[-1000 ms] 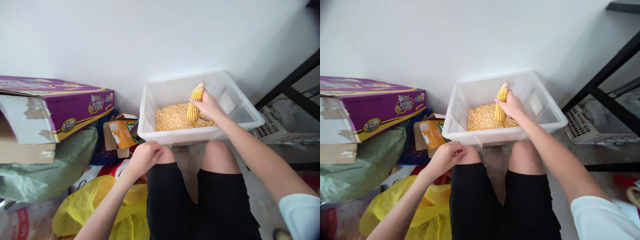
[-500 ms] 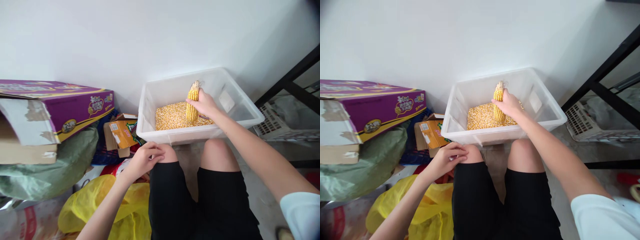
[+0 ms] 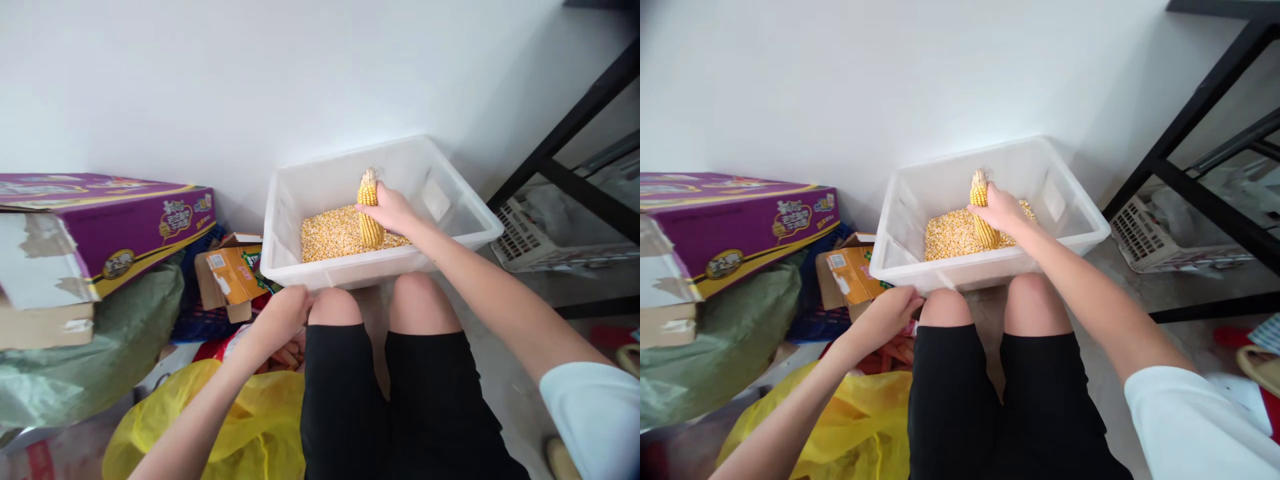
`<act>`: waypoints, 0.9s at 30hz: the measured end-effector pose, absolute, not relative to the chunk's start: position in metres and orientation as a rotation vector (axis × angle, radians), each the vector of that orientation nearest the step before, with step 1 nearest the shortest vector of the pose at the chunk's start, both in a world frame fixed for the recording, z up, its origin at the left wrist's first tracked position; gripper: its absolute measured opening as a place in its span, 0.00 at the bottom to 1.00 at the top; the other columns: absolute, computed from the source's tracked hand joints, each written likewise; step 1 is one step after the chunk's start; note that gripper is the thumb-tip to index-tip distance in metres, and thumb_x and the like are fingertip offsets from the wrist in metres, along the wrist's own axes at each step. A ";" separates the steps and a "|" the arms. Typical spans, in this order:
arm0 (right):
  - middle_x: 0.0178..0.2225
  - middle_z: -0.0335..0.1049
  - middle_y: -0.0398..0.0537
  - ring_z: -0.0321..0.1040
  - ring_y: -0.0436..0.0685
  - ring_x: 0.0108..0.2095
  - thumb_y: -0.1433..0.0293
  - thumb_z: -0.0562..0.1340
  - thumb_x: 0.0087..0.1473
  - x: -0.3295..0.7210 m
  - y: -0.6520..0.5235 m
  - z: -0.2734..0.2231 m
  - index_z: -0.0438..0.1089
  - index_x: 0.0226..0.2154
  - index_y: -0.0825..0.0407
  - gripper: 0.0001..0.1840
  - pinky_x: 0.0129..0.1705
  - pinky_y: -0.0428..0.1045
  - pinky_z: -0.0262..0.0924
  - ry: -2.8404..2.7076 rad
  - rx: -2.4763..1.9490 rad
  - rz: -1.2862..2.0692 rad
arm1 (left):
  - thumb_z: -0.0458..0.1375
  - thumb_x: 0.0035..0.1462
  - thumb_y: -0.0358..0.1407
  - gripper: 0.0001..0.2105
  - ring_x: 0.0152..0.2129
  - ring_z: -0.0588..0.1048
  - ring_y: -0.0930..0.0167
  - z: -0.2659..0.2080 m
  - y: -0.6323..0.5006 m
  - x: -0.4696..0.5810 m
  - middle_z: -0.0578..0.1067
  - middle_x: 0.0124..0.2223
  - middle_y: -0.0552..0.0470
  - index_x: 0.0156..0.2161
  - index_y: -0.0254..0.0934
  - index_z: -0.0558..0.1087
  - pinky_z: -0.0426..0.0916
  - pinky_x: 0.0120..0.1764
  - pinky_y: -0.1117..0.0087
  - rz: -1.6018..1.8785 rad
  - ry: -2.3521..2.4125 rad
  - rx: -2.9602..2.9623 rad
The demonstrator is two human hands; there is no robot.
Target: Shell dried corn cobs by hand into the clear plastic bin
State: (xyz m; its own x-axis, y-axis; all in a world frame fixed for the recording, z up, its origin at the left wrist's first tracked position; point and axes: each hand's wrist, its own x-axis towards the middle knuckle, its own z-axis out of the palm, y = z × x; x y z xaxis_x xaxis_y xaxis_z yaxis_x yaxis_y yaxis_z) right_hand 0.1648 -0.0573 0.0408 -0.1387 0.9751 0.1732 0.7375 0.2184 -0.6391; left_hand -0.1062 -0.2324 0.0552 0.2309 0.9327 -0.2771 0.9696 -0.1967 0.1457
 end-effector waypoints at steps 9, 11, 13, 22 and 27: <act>0.37 0.69 0.56 0.66 0.66 0.39 0.52 0.59 0.48 0.165 -0.056 0.040 0.59 0.47 0.54 0.30 0.38 0.56 0.57 -1.961 -1.595 0.508 | 0.45 0.60 0.47 0.20 0.31 0.73 0.64 0.080 -0.268 -0.055 0.74 0.31 0.45 0.30 0.37 0.73 0.63 0.32 0.68 -0.033 1.688 2.515; 0.37 0.69 0.56 0.66 0.66 0.39 0.51 0.58 0.48 0.165 -0.058 0.042 0.59 0.47 0.54 0.31 0.38 0.56 0.57 -1.962 -1.603 0.510 | 0.49 0.55 0.54 0.22 0.29 0.73 0.65 0.060 -0.270 0.002 0.74 0.29 0.47 0.30 0.37 0.72 0.64 0.31 0.68 -0.005 1.178 2.585; 0.37 0.69 0.56 0.66 0.65 0.38 0.50 0.58 0.48 0.165 -0.061 0.044 0.59 0.47 0.53 0.30 0.37 0.56 0.58 -1.954 -1.604 0.522 | 0.55 0.48 0.56 0.23 0.26 0.73 0.65 0.038 -0.272 0.043 0.74 0.29 0.47 0.31 0.35 0.72 0.65 0.27 0.68 -0.060 0.950 2.621; 0.38 0.70 0.52 0.67 0.62 0.39 0.54 0.60 0.47 0.162 -0.059 0.045 0.62 0.44 0.49 0.24 0.39 0.55 0.60 -1.722 -1.617 0.610 | 0.51 0.53 0.25 0.06 0.32 0.72 0.63 0.047 -0.216 0.031 0.71 0.34 0.44 0.36 0.33 0.69 0.66 0.27 0.66 0.167 1.084 2.878; 0.36 0.71 0.47 0.68 0.59 0.37 0.57 0.62 0.45 0.156 -0.059 0.047 0.63 0.41 0.48 0.21 0.39 0.54 0.62 -1.582 -1.542 0.693 | 0.52 0.52 0.24 0.05 0.24 0.72 0.65 0.037 -0.205 0.023 0.70 0.30 0.46 0.34 0.32 0.67 0.65 0.23 0.67 0.178 0.959 2.890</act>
State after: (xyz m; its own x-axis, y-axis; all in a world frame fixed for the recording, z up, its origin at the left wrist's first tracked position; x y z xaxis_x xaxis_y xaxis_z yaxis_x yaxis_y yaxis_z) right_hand 0.1565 -0.0585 0.0472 0.0664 0.9835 0.1682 0.5437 0.1057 -0.8326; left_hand 0.0233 -0.2046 0.0372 0.7960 0.5998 0.0816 0.5891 -0.7986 0.1233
